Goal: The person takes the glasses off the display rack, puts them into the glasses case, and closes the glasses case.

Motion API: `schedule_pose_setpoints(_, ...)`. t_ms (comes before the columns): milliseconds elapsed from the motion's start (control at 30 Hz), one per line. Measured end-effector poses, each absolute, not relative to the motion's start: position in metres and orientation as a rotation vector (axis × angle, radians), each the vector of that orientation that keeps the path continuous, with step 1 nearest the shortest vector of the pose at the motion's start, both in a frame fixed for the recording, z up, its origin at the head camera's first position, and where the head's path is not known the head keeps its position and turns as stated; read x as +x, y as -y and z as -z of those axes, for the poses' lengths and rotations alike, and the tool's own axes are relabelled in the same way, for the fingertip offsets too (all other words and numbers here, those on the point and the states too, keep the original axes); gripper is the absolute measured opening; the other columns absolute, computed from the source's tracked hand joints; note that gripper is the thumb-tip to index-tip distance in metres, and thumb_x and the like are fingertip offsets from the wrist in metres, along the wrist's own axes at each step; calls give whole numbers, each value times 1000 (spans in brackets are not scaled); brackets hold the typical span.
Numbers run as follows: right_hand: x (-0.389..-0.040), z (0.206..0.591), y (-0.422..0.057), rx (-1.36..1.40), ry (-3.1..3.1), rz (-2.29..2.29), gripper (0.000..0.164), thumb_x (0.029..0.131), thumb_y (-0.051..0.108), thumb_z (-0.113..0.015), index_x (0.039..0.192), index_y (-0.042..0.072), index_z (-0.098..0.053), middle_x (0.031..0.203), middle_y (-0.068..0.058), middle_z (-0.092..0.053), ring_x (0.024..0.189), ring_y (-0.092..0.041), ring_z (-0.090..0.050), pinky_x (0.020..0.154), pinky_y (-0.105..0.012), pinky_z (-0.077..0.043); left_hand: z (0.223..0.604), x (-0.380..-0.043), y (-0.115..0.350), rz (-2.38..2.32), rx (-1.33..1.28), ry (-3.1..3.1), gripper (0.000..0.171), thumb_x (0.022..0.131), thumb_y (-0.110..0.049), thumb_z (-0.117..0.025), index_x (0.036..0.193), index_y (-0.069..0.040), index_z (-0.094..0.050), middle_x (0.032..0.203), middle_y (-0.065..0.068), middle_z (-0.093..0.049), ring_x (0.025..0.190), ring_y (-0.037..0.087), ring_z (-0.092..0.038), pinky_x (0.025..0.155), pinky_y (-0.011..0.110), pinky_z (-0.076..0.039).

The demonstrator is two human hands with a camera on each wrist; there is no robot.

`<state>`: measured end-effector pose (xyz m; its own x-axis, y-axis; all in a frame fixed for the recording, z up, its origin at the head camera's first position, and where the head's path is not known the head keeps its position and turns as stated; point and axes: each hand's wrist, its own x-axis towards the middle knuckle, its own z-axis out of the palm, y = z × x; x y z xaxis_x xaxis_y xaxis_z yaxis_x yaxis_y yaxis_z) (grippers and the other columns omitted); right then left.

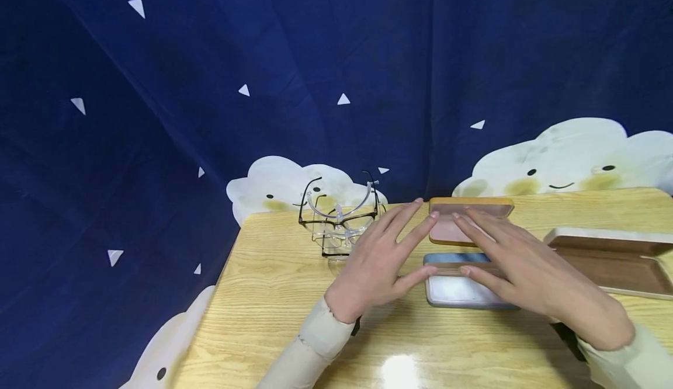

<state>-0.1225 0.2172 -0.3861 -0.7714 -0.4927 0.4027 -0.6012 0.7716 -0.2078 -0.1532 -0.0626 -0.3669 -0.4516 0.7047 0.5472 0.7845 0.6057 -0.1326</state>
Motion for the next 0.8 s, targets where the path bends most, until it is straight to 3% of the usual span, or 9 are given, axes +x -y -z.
schedule_pose_setpoints(167, -125, 381, -211, 883, 2588, -473, 88, 91, 43, -78, 164, 20, -34, 164, -18, -44, 139, -45, -53, 105, -63, -45, 362, -154, 68, 214, -1148, 2249, 78, 97, -56, -67, 161, -20, -39, 165, 9, -41, 149, 24, -45, 122, 38, -43)
schedule_pose_setpoints(367, -129, 376, -204, 915, 2526, -460, 90, 90, 42, -80, 164, 19, -34, 165, -13, -44, 140, -42, -54, 116, -50, -43, 354, -156, 76, 285, -1106, 2214, 78, 95, -49, -72, 160, -19, -41, 158, 9, -49, 143, 26, -51, 120, 39, -46)
schedule_pose_setpoints(533, -130, 373, -198, 928, 2520, -441, 90, 91, 42, -79, 164, 18, -33, 167, -9, -42, 141, -39, -54, 107, -52, -48, 349, -158, 84, 327, -1052, 2233, 77, 97, -48, -70, 162, -21, -38, 157, 9, -51, 142, 26, -52, 116, 41, -48)
schedule_pose_setpoints(667, -131, 371, -194, 922, 2526, -427, 91, 91, 43, -79, 165, 21, -32, 167, -7, -42, 142, -36, -55, 110, -43, -48, 345, -159, 91, 362, -1005, 2250, 75, 98, -47, -69, 162, -22, -39, 157, 9, -51, 142, 26, -52, 115, 42, -49)
schedule_pose_setpoints(800, -132, 369, -191, 922, 2531, -429, 87, 92, 44, -78, 164, 19, -34, 165, -9, -45, 141, -37, -55, 111, -44, -48, 341, -163, 101, 400, -955, 2239, 73, 97, -43, -72, 160, -21, -41, 155, 10, -53, 139, 26, -55, 113, 42, -50)
